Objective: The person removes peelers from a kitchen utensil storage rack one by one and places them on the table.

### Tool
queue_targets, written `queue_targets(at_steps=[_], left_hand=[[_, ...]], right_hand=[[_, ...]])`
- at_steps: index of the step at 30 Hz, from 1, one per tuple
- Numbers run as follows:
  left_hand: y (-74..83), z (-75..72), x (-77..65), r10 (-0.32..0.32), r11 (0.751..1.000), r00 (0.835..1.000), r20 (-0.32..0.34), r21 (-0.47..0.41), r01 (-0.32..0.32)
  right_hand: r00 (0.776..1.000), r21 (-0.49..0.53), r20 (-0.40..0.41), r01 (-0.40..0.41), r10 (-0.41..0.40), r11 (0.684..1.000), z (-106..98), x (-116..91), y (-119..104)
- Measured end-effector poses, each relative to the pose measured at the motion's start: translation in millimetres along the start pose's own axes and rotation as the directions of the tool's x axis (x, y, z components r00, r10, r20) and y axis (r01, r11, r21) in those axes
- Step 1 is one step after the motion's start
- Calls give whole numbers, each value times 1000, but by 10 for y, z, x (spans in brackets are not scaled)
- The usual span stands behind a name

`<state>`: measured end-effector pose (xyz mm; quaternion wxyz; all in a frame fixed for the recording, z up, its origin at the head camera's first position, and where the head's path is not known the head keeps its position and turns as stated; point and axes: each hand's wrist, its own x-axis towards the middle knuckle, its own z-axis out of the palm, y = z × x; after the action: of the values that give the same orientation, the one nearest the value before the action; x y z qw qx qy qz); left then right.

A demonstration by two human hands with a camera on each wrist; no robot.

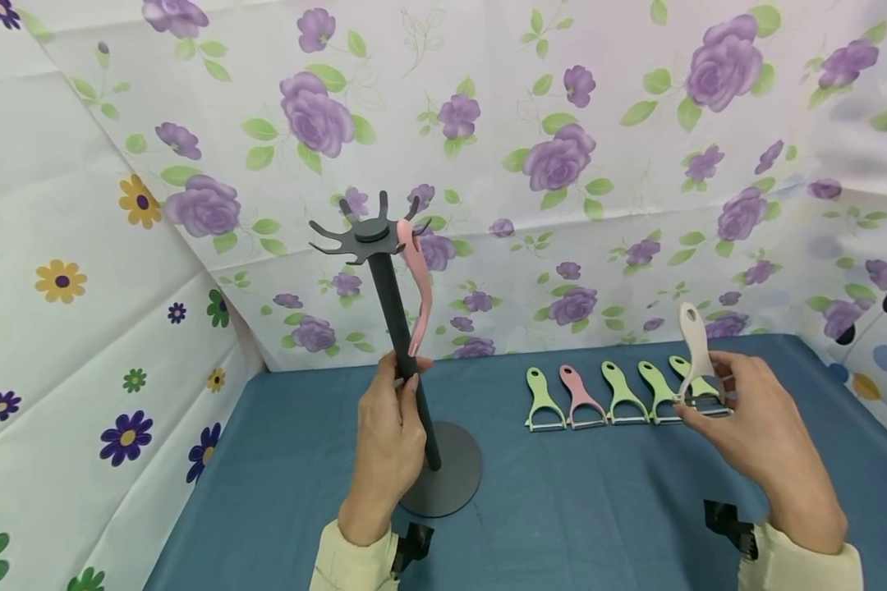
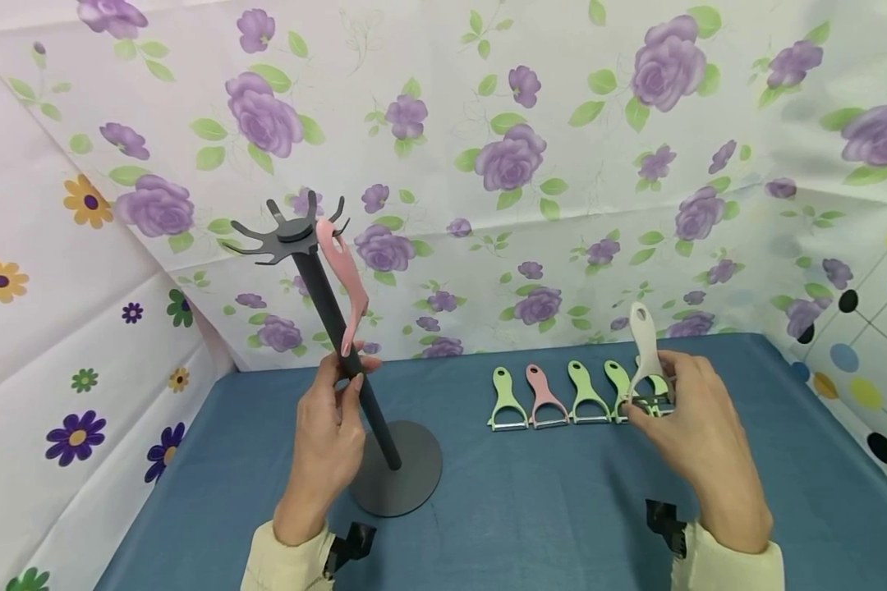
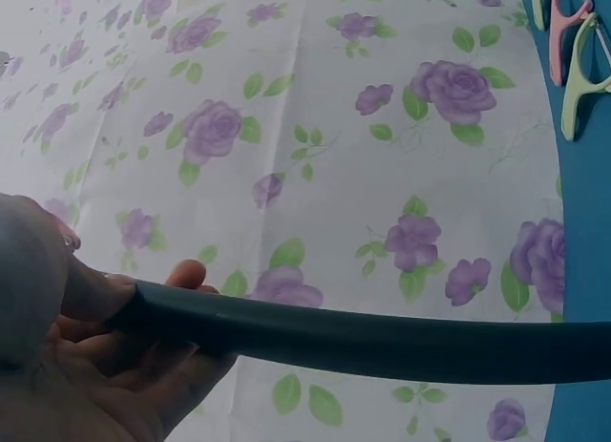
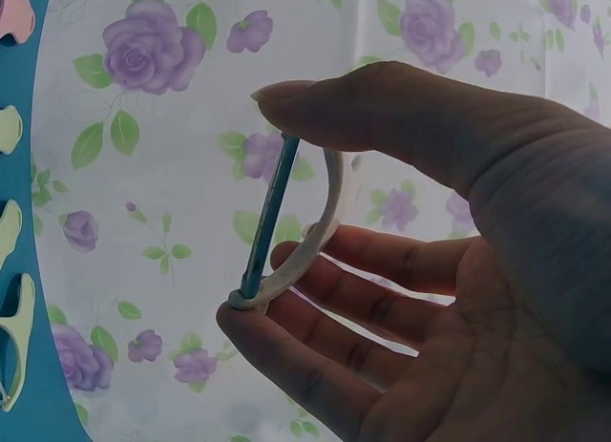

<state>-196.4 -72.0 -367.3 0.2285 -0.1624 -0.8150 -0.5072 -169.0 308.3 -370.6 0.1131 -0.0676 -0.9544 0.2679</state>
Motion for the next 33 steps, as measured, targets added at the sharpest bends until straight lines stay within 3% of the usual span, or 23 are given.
queue_targets(at_steps=[7, 33], left_hand=[[26, -36, 4, -52, 998, 998, 34, -16, 53], [15, -15, 13, -40, 999, 999, 4, -14, 40]], right_hand=[[1000, -7, 1, 3, -3, 1000, 2, 1, 20], [999, -9, 42, 1, -1, 1000, 41, 45, 133]])
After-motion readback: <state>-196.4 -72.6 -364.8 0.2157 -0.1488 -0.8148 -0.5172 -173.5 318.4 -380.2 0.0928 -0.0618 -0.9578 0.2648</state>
